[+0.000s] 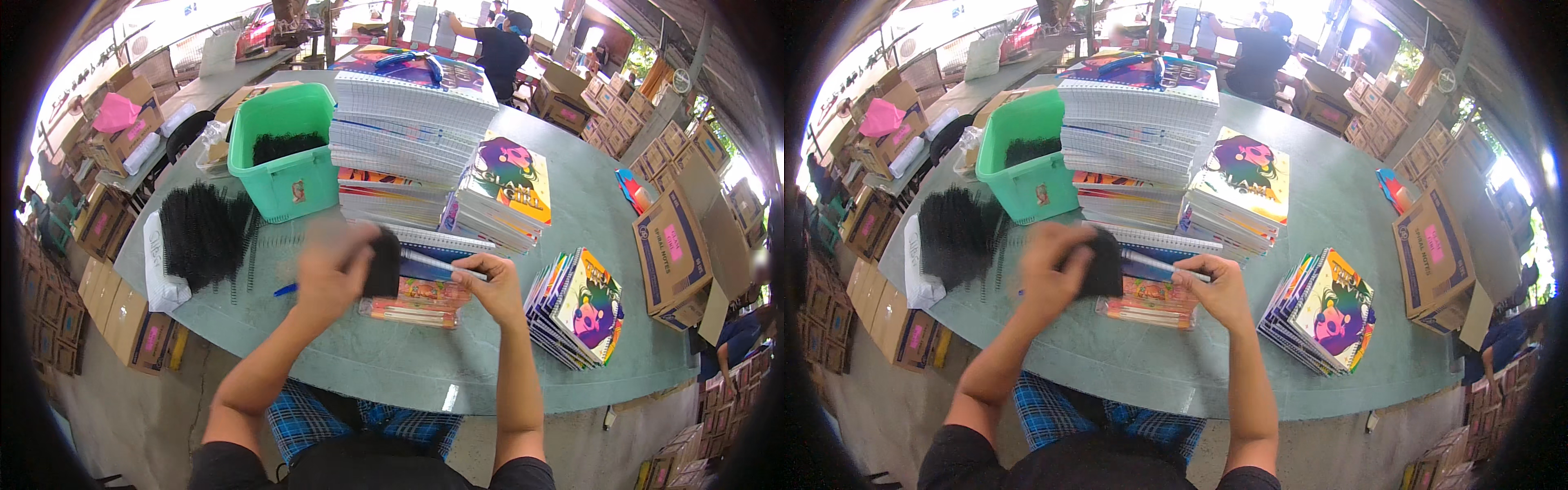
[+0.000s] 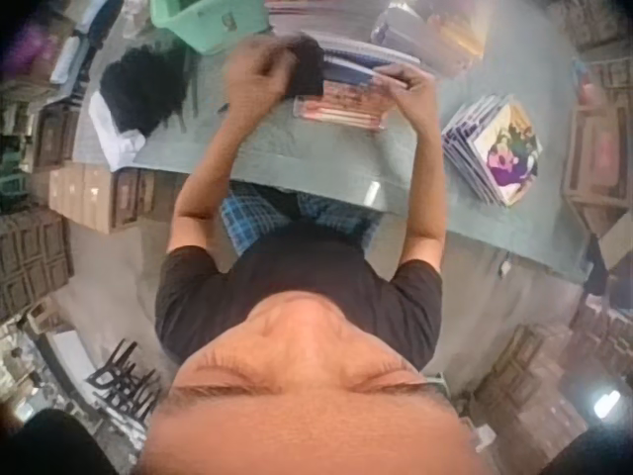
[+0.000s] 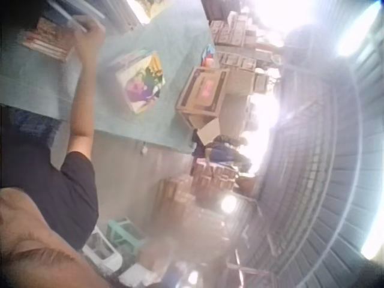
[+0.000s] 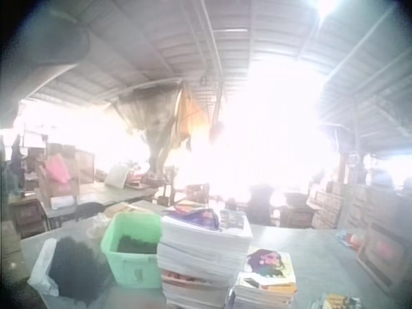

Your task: The person binds notebooks by threading a spiral wire through the holes of a paper stack and using a pair of pliers to cut and secure the wire ends.

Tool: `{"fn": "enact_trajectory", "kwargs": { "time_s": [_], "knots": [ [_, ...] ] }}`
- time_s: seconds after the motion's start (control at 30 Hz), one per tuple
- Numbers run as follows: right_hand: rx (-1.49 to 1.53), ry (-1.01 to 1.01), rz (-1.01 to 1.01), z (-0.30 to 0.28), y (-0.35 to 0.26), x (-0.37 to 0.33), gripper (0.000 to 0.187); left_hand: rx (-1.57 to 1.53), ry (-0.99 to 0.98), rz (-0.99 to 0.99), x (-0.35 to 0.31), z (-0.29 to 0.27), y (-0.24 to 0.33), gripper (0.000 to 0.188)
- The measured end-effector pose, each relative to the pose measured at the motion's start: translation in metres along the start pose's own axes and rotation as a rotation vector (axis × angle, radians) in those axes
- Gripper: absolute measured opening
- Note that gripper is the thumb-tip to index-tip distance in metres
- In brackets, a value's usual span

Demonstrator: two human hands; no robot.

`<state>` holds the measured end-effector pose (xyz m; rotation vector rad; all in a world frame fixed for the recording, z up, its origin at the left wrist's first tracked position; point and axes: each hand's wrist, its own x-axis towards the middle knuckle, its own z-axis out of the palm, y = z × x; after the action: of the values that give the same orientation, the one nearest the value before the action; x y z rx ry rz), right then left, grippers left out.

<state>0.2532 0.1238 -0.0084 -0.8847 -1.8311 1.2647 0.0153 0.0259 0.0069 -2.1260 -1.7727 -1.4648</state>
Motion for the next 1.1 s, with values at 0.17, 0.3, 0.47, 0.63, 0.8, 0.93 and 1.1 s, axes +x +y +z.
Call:
{"fn": "enact_trajectory", "kwargs": {
  "time_s": [0.17,0.3,0.47,0.63,0.8,0.93,1.1],
  "knots": [
    [0.272,0.189,0.077,0.018,0.016,-0.009,0.017,0.057,0.096,0.121,0.020,-0.014,0.012,0.028],
    [0.388,0.184,0.108,0.027,0.013,-0.006,0.018,0.011,-0.275,0.013,0.006,0.014,0.006,0.024],
    [0.375,0.238,0.057,0.025,0.031,-0.009,0.018,0.000,0.032,0.003,0.021,0.002,0.015,0.029],
    [0.386,0.234,0.032,0.028,0.029,-0.007,0.019,-0.083,-0.157,-0.028,0.008,0.019,0.017,0.025],
    [0.461,0.252,0.031,0.032,0.028,-0.007,0.020,-0.090,-0.110,-0.055,0.013,0.029,0.021,0.023],
    [0.417,0.229,0.038,0.031,0.036,-0.007,0.021,-0.078,-0.049,-0.001,0.017,0.029,0.025,0.026],
    [0.593,0.250,-0.035,0.035,0.027,-0.008,0.032,-0.089,-0.328,0.017,0.015,0.032,0.024,0.025]
  ]
}}
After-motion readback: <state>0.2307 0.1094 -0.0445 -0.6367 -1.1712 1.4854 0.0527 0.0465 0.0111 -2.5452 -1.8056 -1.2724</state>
